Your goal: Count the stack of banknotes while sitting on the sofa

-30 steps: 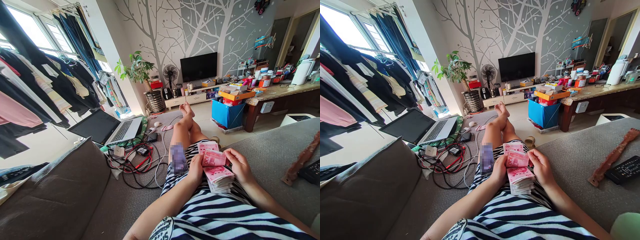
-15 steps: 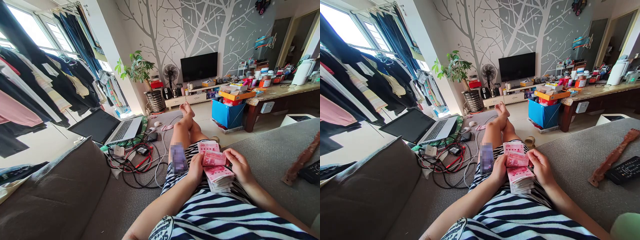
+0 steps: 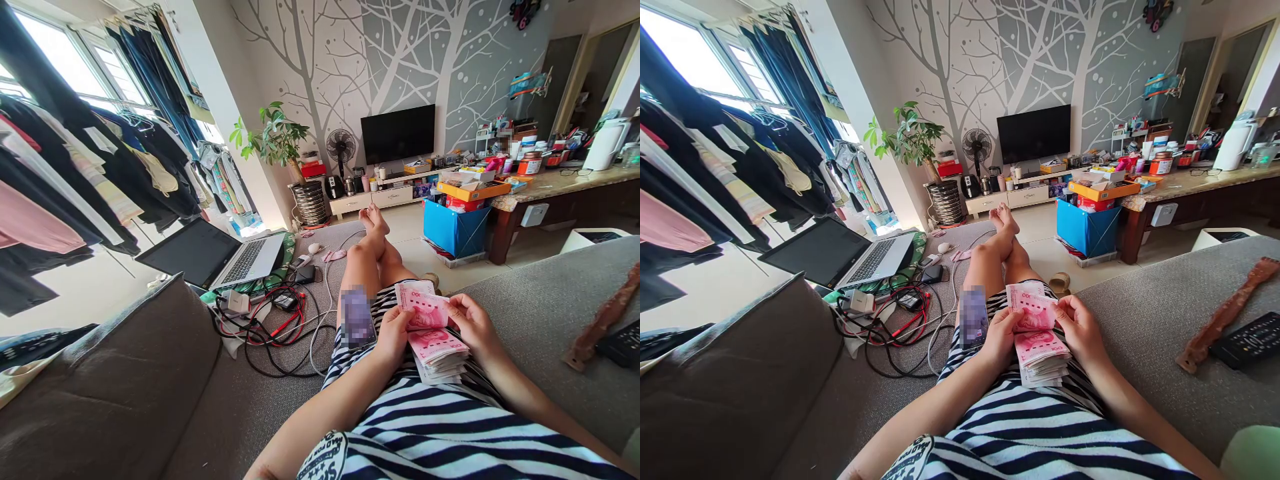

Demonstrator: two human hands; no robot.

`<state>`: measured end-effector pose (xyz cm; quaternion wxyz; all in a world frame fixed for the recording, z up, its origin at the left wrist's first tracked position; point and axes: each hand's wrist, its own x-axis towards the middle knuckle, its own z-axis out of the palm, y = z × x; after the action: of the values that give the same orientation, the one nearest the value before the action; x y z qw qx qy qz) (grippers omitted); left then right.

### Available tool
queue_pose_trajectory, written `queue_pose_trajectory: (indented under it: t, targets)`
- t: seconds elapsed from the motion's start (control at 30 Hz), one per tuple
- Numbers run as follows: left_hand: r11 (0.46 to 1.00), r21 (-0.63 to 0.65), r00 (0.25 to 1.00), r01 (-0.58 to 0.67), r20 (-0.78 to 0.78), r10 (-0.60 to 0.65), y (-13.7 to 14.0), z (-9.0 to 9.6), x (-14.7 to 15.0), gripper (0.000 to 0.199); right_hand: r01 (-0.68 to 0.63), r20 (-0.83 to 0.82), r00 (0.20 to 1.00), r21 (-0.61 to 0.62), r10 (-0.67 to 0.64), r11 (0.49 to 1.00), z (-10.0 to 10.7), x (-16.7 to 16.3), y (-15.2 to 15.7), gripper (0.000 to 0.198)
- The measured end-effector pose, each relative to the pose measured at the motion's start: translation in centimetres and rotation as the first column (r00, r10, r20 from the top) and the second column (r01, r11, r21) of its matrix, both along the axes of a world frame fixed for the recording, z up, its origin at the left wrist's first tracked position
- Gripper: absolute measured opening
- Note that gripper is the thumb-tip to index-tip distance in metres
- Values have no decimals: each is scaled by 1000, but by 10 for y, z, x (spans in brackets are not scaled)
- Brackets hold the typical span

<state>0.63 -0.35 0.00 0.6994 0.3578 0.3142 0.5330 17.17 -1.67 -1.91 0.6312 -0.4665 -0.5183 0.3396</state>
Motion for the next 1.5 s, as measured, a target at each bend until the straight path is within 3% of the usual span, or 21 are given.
queue_pose_trajectory:
  t: [0.17, 0.47, 1.2, 1.5]
  targets:
    - [1000, 14, 1000, 5, -22, -4, 1, -3, 0, 37, -23, 82, 996, 13, 22, 1000, -3, 0, 1, 52]
    - [976, 89, 968, -197, -144, 208, 5, -6, -3, 33, -64, 25, 998, 21, 64, 998, 7, -1, -8, 53]
    - [993, 27, 992, -118, -50, 119, 8, -20, -3, 27, -37, -12, 999, 20, 38, 999, 16, -4, -15, 43]
    - [993, 53, 993, -109, -43, 112, 7, -15, -3, 27, -67, -10, 998, 41, 68, 997, 10, -2, -15, 44]
